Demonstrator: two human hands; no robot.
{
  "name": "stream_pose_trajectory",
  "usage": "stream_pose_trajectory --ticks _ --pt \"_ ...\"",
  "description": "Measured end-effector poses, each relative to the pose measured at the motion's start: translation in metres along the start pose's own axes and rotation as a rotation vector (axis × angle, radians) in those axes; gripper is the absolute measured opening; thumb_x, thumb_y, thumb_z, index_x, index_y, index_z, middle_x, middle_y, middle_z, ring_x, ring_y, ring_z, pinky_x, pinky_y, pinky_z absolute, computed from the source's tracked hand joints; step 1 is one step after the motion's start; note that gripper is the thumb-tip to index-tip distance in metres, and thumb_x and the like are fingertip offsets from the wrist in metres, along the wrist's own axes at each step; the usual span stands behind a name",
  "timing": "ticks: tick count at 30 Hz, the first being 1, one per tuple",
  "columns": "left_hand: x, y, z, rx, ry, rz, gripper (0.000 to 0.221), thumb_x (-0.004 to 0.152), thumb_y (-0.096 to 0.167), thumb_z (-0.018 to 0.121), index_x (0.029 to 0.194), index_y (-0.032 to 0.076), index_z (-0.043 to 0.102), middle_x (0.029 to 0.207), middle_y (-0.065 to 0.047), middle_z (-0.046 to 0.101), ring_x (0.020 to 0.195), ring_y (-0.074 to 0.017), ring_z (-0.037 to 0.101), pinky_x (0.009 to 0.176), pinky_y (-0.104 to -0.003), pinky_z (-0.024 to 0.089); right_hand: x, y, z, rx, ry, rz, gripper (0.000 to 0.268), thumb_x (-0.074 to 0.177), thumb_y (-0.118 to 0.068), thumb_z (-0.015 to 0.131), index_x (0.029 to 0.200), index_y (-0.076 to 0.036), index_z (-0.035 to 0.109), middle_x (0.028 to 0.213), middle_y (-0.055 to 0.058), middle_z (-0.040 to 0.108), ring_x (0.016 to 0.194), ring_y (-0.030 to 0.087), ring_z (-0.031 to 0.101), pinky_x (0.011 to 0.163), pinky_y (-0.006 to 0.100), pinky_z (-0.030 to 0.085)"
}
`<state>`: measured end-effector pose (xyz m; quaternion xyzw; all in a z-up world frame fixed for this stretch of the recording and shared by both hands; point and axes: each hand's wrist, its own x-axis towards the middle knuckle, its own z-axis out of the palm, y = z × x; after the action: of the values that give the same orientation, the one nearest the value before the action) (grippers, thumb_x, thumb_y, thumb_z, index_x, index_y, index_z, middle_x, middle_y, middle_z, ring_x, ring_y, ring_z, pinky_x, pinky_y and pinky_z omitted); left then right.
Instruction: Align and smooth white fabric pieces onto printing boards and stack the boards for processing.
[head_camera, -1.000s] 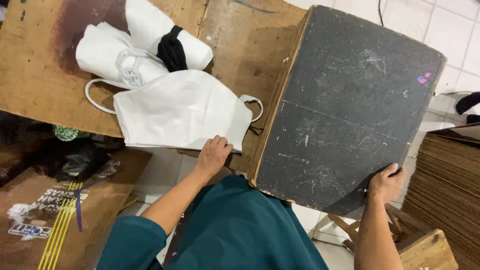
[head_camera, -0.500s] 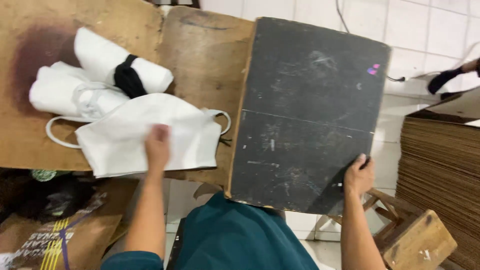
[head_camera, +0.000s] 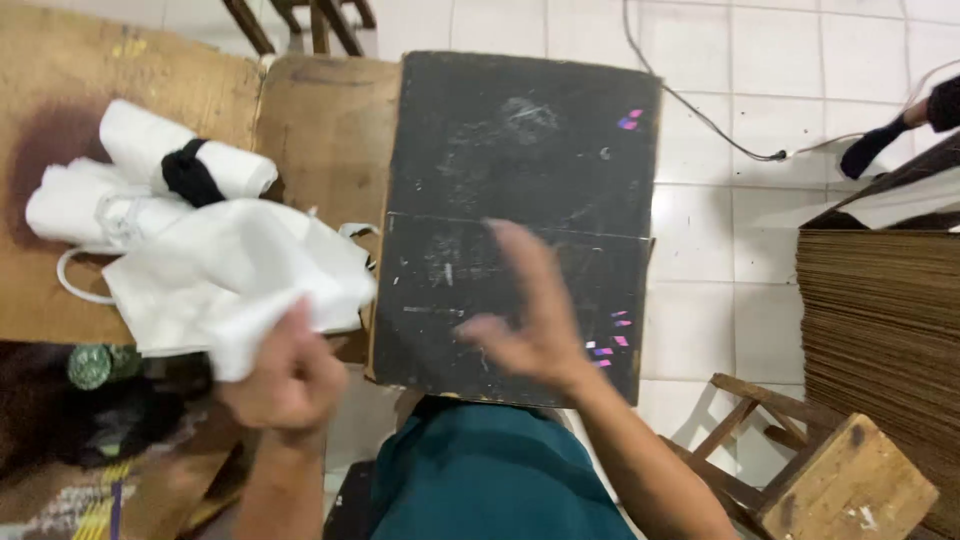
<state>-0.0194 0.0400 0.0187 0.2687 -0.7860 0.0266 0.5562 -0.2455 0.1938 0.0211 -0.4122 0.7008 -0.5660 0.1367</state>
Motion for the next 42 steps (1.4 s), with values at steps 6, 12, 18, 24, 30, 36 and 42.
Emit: stream_pose_trajectory --ticks 6,12,18,24,30,36,42 --pt "0.028 0.083 0.0 -0.086 -0.178 0.207 0.02 0.103 0.002 0.064 0.114 -0.013 0.072 0.109 -0.021 0.076 0.088 -0.0445 0.073 0.081 -0.052 0.061 0.008 -0.021 0.025 -0.316 -0.198 -0.511 0.09 0.069 -0.002 0.062 0.156 -0.014 0.039 0.105 0.006 0.062 0.09 0.032 0.058 0.078 0.041 0.033" --pt "0.02 0.067 -0.004 -0.175 -0.208 0.083 0.035 0.101 0.015 0.069 0.125 -0.011 0.068 0.122 -0.024 0.072 0.111 -0.0484 0.069 0.105 -0.058 0.054 -0.038 0.04 -0.017 -0.444 -0.185 -0.458 0.047 0.067 0.003 0.077 0.11 -0.014 0.067 0.089 -0.001 0.069 0.078 0.022 0.064 0.072 0.038 0.031" --pt "0.028 0.015 0.011 -0.092 -0.339 0.272 0.047 0.099 0.014 0.074 0.133 -0.015 0.06 0.133 -0.02 0.069 0.111 -0.0383 0.076 0.113 -0.062 0.049 -0.059 0.083 -0.06 -0.626 -0.435 -0.004 0.036 0.07 -0.007 0.065 0.099 -0.025 0.077 0.091 -0.008 0.077 0.082 0.015 0.069 0.068 0.037 0.034" --pt "0.035 -0.056 0.096 -0.283 -0.292 0.12 0.027 0.098 -0.001 0.066 0.12 -0.001 0.082 0.082 -0.018 0.073 0.067 -0.0422 0.068 0.07 -0.048 0.057 -0.009 0.094 -0.118 -0.364 -0.032 -0.089 0.028 0.081 -0.007 0.073 0.109 -0.013 0.076 0.097 0.015 0.068 0.092 0.04 0.067 0.084 0.052 0.052" --pt "0.06 -0.042 0.196 -0.576 -0.474 -0.428 0.008 0.095 0.008 0.072 0.098 0.007 0.079 0.059 -0.006 0.068 0.055 -0.0214 0.07 0.062 -0.033 0.055 0.078 0.148 -0.155 -0.574 0.115 -0.039 0.011 0.088 -0.007 0.08 0.098 -0.01 0.076 0.075 0.009 0.062 0.066 0.031 0.061 0.065 0.041 0.051" --pt "0.091 -0.036 0.267 -0.628 -0.254 -0.435 0.021 0.083 -0.013 0.068 0.099 -0.003 0.078 0.079 -0.023 0.073 0.08 -0.0341 0.076 0.069 -0.039 0.057 0.146 0.127 -0.153 -0.029 0.32 0.161 0.029 0.101 0.007 0.052 0.117 -0.004 0.074 0.069 0.008 0.06 0.057 0.012 0.055 0.055 0.026 0.05" --pt "0.024 -0.062 0.292 -0.835 -0.224 -0.648 0.038 0.108 0.028 0.052 0.106 0.003 0.079 0.099 -0.013 0.078 0.093 -0.0129 0.069 0.087 -0.031 0.053 0.145 0.167 -0.136 0.593 0.483 0.297 0.042 0.095 -0.031 0.062 0.12 0.003 0.068 0.108 0.012 0.073 0.098 0.022 0.076 0.083 0.041 0.068"
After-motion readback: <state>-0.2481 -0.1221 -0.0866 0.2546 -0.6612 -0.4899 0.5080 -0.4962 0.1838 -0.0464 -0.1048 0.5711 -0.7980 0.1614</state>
